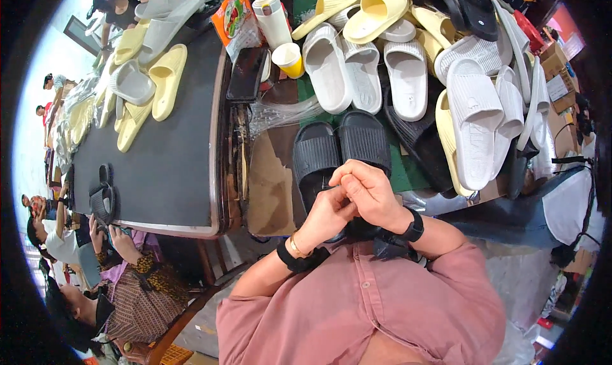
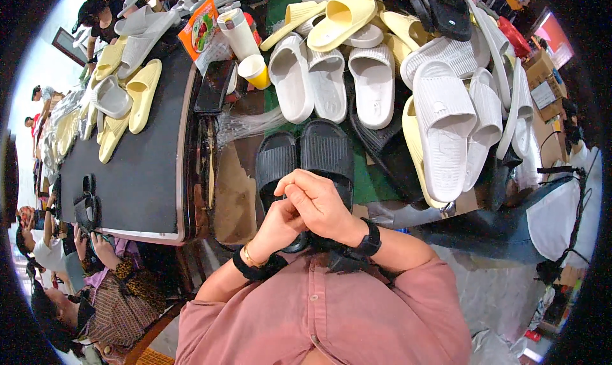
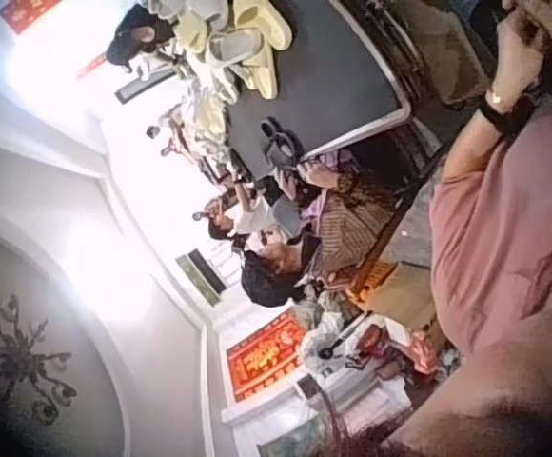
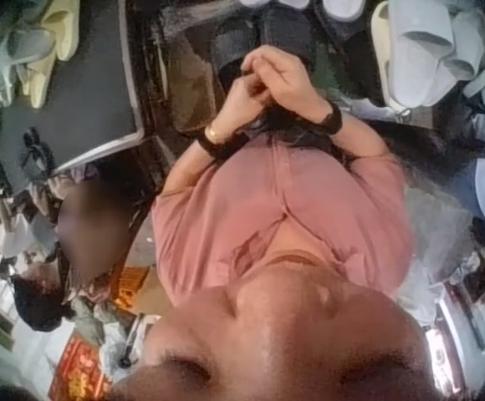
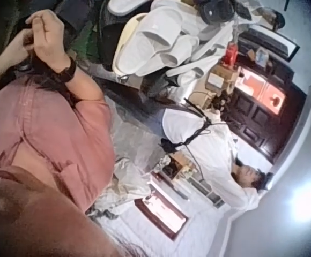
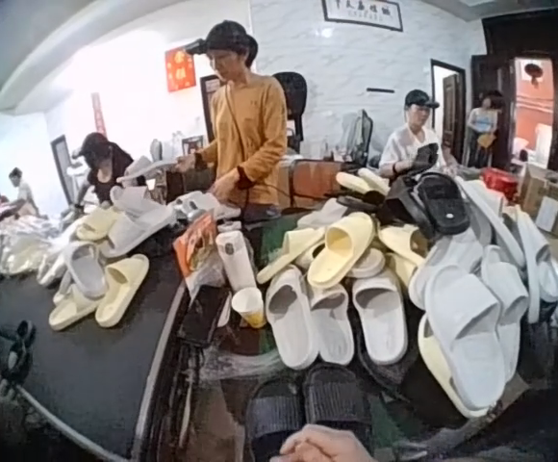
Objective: Inspecting and cleaning individual sandals and slides from a pile in a manufacturing setting.
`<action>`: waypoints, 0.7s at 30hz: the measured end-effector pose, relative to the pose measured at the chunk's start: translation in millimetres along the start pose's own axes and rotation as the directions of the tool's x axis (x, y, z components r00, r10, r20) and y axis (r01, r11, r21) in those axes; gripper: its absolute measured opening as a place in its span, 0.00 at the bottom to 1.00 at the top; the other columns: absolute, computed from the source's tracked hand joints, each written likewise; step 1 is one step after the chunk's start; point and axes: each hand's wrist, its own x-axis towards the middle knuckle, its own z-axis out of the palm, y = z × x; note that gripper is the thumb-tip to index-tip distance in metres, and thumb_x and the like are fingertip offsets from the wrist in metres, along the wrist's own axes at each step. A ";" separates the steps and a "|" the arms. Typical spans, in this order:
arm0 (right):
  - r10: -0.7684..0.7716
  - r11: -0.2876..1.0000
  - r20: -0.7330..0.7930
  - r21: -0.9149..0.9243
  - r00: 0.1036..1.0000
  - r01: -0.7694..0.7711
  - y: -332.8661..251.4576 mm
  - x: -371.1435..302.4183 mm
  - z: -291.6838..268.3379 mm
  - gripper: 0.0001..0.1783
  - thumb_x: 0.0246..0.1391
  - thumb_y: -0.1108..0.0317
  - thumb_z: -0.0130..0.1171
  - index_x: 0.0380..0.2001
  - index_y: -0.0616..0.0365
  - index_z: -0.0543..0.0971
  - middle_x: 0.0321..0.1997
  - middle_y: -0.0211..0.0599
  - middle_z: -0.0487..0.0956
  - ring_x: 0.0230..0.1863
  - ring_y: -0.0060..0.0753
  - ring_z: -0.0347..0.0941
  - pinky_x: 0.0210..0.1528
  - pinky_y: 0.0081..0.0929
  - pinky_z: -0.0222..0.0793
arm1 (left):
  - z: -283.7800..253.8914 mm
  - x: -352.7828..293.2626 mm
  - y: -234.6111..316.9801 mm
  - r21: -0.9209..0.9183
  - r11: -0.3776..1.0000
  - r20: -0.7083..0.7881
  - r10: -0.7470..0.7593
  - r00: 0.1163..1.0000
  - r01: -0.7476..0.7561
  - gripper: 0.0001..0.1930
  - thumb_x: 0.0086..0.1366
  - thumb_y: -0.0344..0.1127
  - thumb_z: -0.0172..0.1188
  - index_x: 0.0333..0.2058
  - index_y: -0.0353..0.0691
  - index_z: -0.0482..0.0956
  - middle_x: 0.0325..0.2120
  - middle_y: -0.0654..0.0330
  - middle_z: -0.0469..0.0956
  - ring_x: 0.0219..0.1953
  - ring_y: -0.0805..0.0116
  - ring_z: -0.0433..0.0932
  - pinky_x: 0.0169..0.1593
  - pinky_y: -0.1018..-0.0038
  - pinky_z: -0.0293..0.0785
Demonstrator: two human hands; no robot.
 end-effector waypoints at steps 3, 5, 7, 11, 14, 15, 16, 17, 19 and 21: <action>-0.107 0.994 -0.066 -0.035 0.992 0.104 3.2 6.6 5.0 0.10 0.62 0.70 0.50 0.40 0.64 0.77 0.30 0.38 0.75 0.33 0.32 0.74 0.39 0.26 0.70 | -1.3 -0.1 -0.9 -0.124 0.989 0.020 -0.073 0.997 0.075 0.09 0.66 0.31 0.59 0.34 0.29 0.79 0.23 0.61 0.80 0.27 0.77 0.77 0.33 0.77 0.75; -0.199 0.979 -0.122 -0.078 0.972 0.190 2.9 5.4 3.4 0.11 0.62 0.69 0.50 0.43 0.63 0.77 0.30 0.38 0.75 0.32 0.32 0.74 0.39 0.25 0.70 | -8.6 -1.6 1.7 -0.161 0.970 0.008 -0.183 0.983 0.182 0.10 0.68 0.33 0.57 0.36 0.30 0.81 0.25 0.62 0.80 0.27 0.78 0.77 0.33 0.78 0.75; -0.016 0.957 -0.153 -0.288 0.988 -0.029 1.8 -3.8 -6.8 0.14 0.61 0.68 0.53 0.47 0.63 0.76 0.29 0.35 0.72 0.29 0.32 0.71 0.37 0.25 0.70 | -18.7 -2.1 5.5 -0.238 0.965 -0.076 -0.135 0.988 0.114 0.12 0.70 0.35 0.56 0.41 0.32 0.82 0.29 0.62 0.82 0.29 0.79 0.77 0.34 0.80 0.75; 0.327 0.866 0.137 -0.440 0.935 -0.238 15.8 -26.4 -27.3 0.16 0.58 0.62 0.57 0.45 0.59 0.77 0.28 0.49 0.80 0.30 0.48 0.79 0.34 0.39 0.73 | -48.5 -5.3 10.7 -0.396 0.917 -0.213 -0.140 0.967 0.046 0.12 0.71 0.34 0.53 0.43 0.31 0.81 0.30 0.58 0.82 0.28 0.75 0.77 0.34 0.79 0.75; 0.341 0.825 0.158 -0.524 0.927 -0.214 33.4 -44.8 -31.9 0.13 0.58 0.59 0.56 0.39 0.56 0.80 0.29 0.49 0.81 0.33 0.54 0.79 0.35 0.46 0.73 | -63.4 -8.4 10.1 -0.461 0.887 -0.264 -0.164 0.950 0.025 0.14 0.72 0.37 0.51 0.42 0.32 0.80 0.29 0.59 0.80 0.25 0.75 0.75 0.32 0.79 0.74; 0.458 0.750 0.175 -0.602 0.872 -0.273 36.2 -50.7 -34.5 0.13 0.58 0.59 0.56 0.37 0.56 0.80 0.29 0.48 0.81 0.33 0.55 0.79 0.36 0.47 0.73 | -66.7 -9.4 9.2 -0.482 0.876 -0.274 -0.146 0.950 -0.004 0.15 0.73 0.38 0.51 0.42 0.32 0.80 0.29 0.59 0.80 0.25 0.76 0.75 0.30 0.79 0.73; 0.472 0.752 0.143 -0.581 0.870 -0.312 36.9 -56.6 -36.7 0.11 0.58 0.62 0.56 0.34 0.57 0.80 0.30 0.46 0.81 0.33 0.53 0.79 0.35 0.45 0.73 | -69.9 -11.1 8.4 -0.443 0.896 -0.282 -0.158 0.946 0.018 0.15 0.73 0.39 0.50 0.41 0.32 0.80 0.28 0.59 0.80 0.25 0.77 0.74 0.29 0.80 0.72; 0.424 0.783 0.153 -0.557 0.893 -0.276 36.5 -60.8 -38.3 0.11 0.58 0.62 0.56 0.34 0.57 0.80 0.30 0.46 0.81 0.33 0.53 0.79 0.35 0.45 0.73 | -72.4 -12.8 7.6 -0.404 0.914 -0.291 -0.167 0.942 0.037 0.16 0.73 0.40 0.50 0.41 0.33 0.80 0.28 0.59 0.80 0.24 0.78 0.74 0.28 0.81 0.71; 0.195 0.815 0.043 -0.562 0.980 -0.137 31.9 -66.9 -40.7 0.08 0.57 0.65 0.56 0.32 0.57 0.79 0.30 0.43 0.81 0.32 0.51 0.78 0.33 0.42 0.73 | -73.8 -15.7 5.0 -0.326 0.940 -0.284 -0.198 0.938 0.100 0.16 0.73 0.40 0.51 0.39 0.33 0.81 0.26 0.60 0.80 0.23 0.78 0.73 0.27 0.82 0.69; 0.136 0.812 0.042 -0.577 0.990 -0.087 24.7 -71.0 -40.3 0.05 0.56 0.68 0.57 0.29 0.56 0.79 0.28 0.40 0.79 0.30 0.47 0.77 0.31 0.40 0.72 | -74.0 -18.4 2.3 -0.243 0.958 -0.275 -0.217 0.937 0.150 0.16 0.72 0.41 0.51 0.37 0.33 0.82 0.25 0.61 0.80 0.21 0.79 0.72 0.25 0.82 0.67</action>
